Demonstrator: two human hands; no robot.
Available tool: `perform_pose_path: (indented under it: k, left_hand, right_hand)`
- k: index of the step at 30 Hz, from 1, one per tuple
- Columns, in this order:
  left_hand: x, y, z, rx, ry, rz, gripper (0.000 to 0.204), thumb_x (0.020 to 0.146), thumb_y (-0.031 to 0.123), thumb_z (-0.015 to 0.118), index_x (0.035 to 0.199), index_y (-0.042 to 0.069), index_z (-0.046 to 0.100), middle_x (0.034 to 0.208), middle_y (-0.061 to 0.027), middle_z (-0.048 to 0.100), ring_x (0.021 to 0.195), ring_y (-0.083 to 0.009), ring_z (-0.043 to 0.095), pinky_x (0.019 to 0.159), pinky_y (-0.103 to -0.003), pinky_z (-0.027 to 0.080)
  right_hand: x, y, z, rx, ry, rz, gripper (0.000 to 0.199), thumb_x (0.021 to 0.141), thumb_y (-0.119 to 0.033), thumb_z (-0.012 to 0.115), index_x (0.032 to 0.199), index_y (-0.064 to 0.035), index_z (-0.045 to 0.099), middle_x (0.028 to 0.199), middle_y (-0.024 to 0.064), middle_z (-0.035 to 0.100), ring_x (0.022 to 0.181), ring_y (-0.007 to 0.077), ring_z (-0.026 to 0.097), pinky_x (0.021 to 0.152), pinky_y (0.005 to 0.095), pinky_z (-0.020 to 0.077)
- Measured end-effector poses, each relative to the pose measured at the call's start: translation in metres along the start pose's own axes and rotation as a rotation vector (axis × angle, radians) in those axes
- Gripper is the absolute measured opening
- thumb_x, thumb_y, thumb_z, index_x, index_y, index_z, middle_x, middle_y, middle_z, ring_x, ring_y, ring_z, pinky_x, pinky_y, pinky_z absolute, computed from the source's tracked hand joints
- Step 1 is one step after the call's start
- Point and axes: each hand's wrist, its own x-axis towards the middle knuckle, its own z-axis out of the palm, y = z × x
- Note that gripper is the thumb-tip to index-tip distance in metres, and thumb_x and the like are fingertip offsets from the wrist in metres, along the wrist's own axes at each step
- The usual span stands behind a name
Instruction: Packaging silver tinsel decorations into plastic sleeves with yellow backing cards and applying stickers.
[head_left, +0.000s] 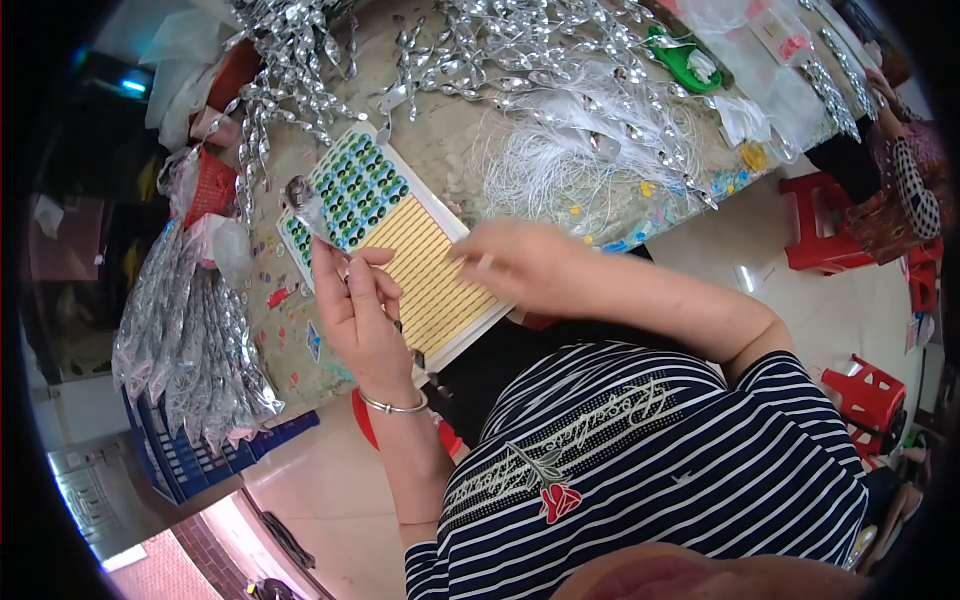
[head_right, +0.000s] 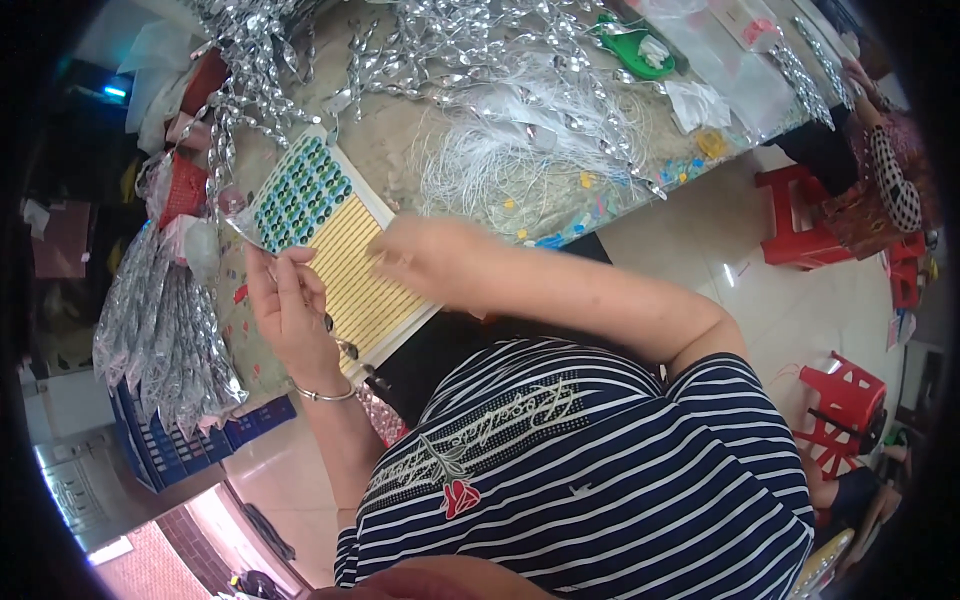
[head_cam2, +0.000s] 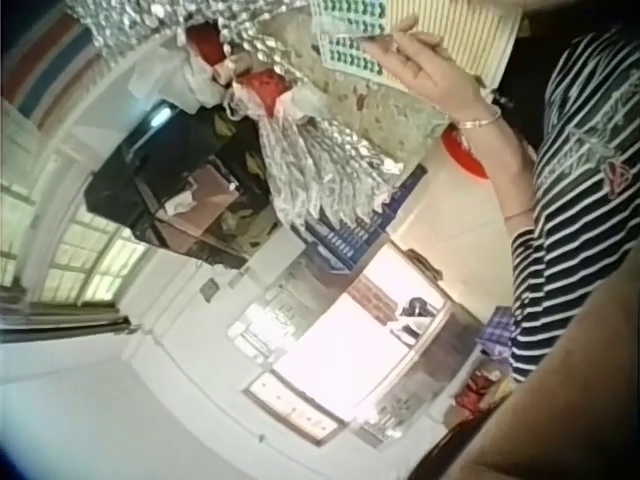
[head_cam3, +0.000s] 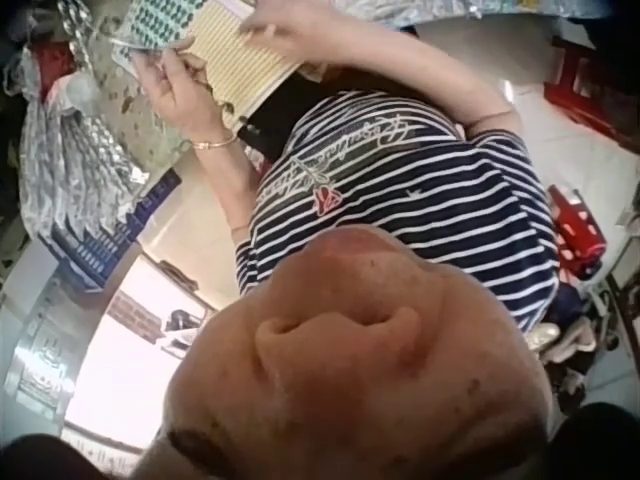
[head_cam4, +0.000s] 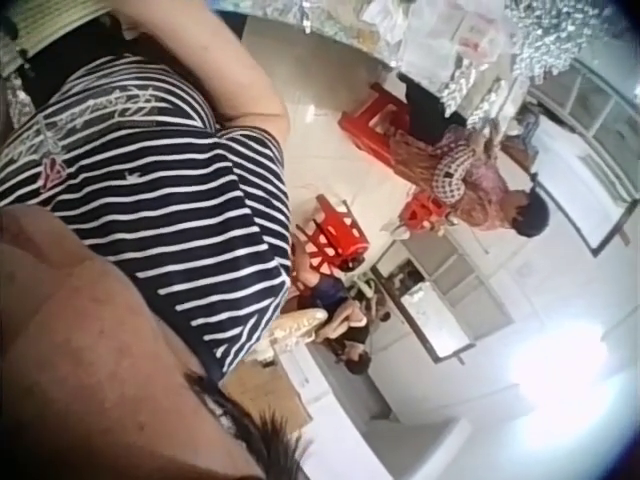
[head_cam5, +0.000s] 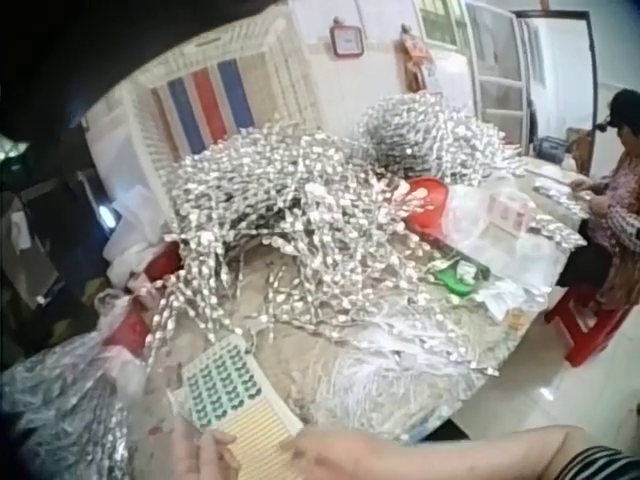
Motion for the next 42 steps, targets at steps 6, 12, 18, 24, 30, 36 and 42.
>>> perform_pose_path:
  k: [6,12,18,24,30,36,42]
  left_hand:
    - [-0.035,-0.033,-0.027,0.111,-0.123,-0.206,0.044,0.097,0.011,0.048,0.139,0.001,0.039,0.095,-0.0095,0.067,0.066,-0.0056,0.056,0.05,-0.015,0.04]
    - [-0.059,-0.05,-0.018,-0.021,-0.264,-0.319,0.041,0.097,0.008,0.048,0.136,0.001,0.042,0.099,-0.01,0.067,0.072,-0.0069,0.061,0.052,-0.016,0.041]
    - [-0.066,-0.046,-0.025,0.027,-0.243,-0.418,0.036,0.097,0.013,0.048,0.131,0.001,0.048,0.083,-0.0046,0.062,0.056,-0.0021,0.044,0.048,-0.015,0.034]
    - [-0.071,-0.045,-0.029,0.02,-0.294,-0.511,0.034,0.099,0.017,0.047,0.127,-0.001,0.053,0.077,0.0005,0.054,0.057,-0.0026,0.043,0.052,-0.015,0.038]
    - [-0.079,-0.049,-0.034,-0.031,-0.324,-0.597,0.034,0.098,0.017,0.048,0.125,-0.002,0.053,0.079,0.0007,0.053,0.06,-0.0035,0.045,0.052,-0.017,0.042]
    - [-0.081,-0.051,-0.036,-0.013,-0.338,-0.595,0.033,0.098,0.017,0.048,0.125,-0.002,0.054,0.079,0.0016,0.053,0.06,-0.0031,0.046,0.052,-0.017,0.042]
    - [-0.086,-0.05,-0.043,0.016,-0.282,-0.596,0.032,0.098,0.017,0.049,0.123,-0.002,0.055,0.077,0.0025,0.052,0.059,-0.0027,0.046,0.05,-0.016,0.041]
  right_hand:
    - [0.024,0.074,-0.072,-0.107,0.22,0.316,0.022,0.091,-0.02,0.059,0.104,-0.0037,0.066,0.096,0.0115,0.064,0.08,0.0198,0.062,0.071,0.0312,0.0497]
    - [0.061,0.125,-0.087,-0.585,0.26,0.137,0.019,0.085,-0.016,0.064,0.102,-0.008,0.068,0.093,0.012,0.061,0.087,0.0276,0.059,0.079,0.0376,0.048]
    - [0.081,0.141,-0.074,-0.775,0.244,0.012,0.024,0.076,-0.015,0.07,0.1,-0.0134,0.069,0.102,0.0113,0.059,0.1,0.0333,0.053,0.087,0.0415,0.0465]
    - [0.09,0.152,-0.071,-0.849,0.22,0.043,0.02,0.073,-0.014,0.07,0.092,-0.0105,0.068,0.1,0.0107,0.06,0.099,0.0322,0.053,0.085,0.0412,0.0474]
    - [0.094,0.155,-0.074,-0.797,0.238,0.072,0.01,0.074,-0.014,0.065,0.08,-0.0073,0.064,0.09,0.0101,0.062,0.093,0.0321,0.056,0.08,0.0415,0.0485]
    - [0.099,0.158,-0.081,-0.743,0.152,0.093,0.009,0.076,-0.016,0.062,0.082,-0.0095,0.065,0.092,0.0081,0.063,0.097,0.0317,0.057,0.081,0.0415,0.0501]
    - [0.104,0.138,-0.085,-0.464,0.044,0.313,0.01,0.077,-0.016,0.062,0.085,-0.0113,0.066,0.099,0.0075,0.065,0.101,0.0333,0.056,0.082,0.0423,0.0491]
